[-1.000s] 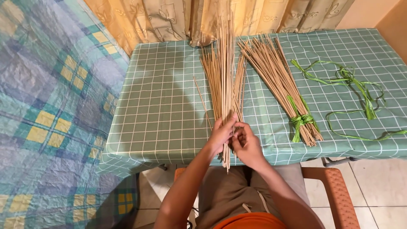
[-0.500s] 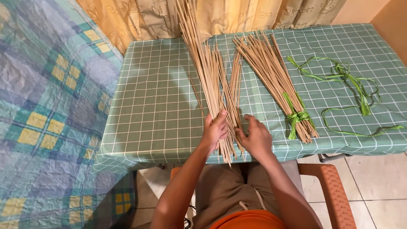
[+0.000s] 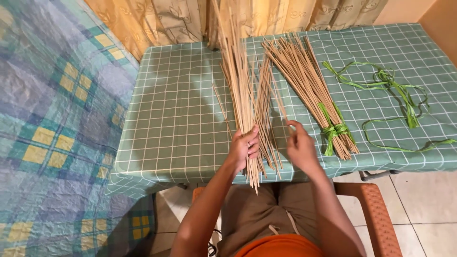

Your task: Gathering and tying bundles of thin bamboo sticks using plastic ribbons.

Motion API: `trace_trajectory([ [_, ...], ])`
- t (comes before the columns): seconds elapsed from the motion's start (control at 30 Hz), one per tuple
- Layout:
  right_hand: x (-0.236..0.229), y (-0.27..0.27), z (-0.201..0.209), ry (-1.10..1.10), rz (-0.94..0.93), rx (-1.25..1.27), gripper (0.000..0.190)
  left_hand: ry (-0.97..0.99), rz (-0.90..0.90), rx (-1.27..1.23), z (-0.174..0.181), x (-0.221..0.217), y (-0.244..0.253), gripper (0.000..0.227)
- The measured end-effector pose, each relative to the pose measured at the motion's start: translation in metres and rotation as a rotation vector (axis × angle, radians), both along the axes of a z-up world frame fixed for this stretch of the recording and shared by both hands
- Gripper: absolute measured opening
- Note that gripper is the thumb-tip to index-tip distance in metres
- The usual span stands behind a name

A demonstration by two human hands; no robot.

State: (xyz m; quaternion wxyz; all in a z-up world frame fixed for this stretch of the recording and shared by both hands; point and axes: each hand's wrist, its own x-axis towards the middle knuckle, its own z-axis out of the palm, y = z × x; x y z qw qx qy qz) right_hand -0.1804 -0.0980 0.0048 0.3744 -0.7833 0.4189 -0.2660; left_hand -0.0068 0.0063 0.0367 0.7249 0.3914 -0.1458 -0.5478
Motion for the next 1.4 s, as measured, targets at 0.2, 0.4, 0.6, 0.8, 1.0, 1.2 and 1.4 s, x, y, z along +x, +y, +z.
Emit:
trace_trajectory([
  [0.2,0.001,-0.001,-0.001,-0.186,-0.024,-0.040,0.057,0.028,-0.019,0.020,-0.002,-0.001,0.001,0.025],
  [0.4,0.033,0.048,0.010,-0.466,0.058,-0.089,0.073,-0.061,0.011,0.060,-0.005,-0.006,0.000,0.046],
  [0.6,0.047,0.090,-0.004,-0.278,0.136,-0.157,0.059,-0.314,0.203,0.226,-0.058,0.004,-0.002,0.046],
  [0.8,0.043,0.082,0.013,-0.367,0.257,-0.048,0.050,-0.286,0.169,0.120,-0.032,0.000,-0.001,0.037],
  [1.0,0.031,0.020,-0.037,0.003,-0.057,-0.569,0.007,-0.280,0.157,0.110,-0.015,0.011,0.006,0.041],
  [1.2,0.020,0.017,-0.013,0.354,-0.102,-0.493,0.043,-0.242,0.157,0.076,-0.001,0.010,0.009,0.039],
  [1.4,0.023,-0.012,-0.065,0.348,-0.091,-0.406,0.019,-0.286,0.125,0.064,-0.024,0.008,0.001,0.043],
])
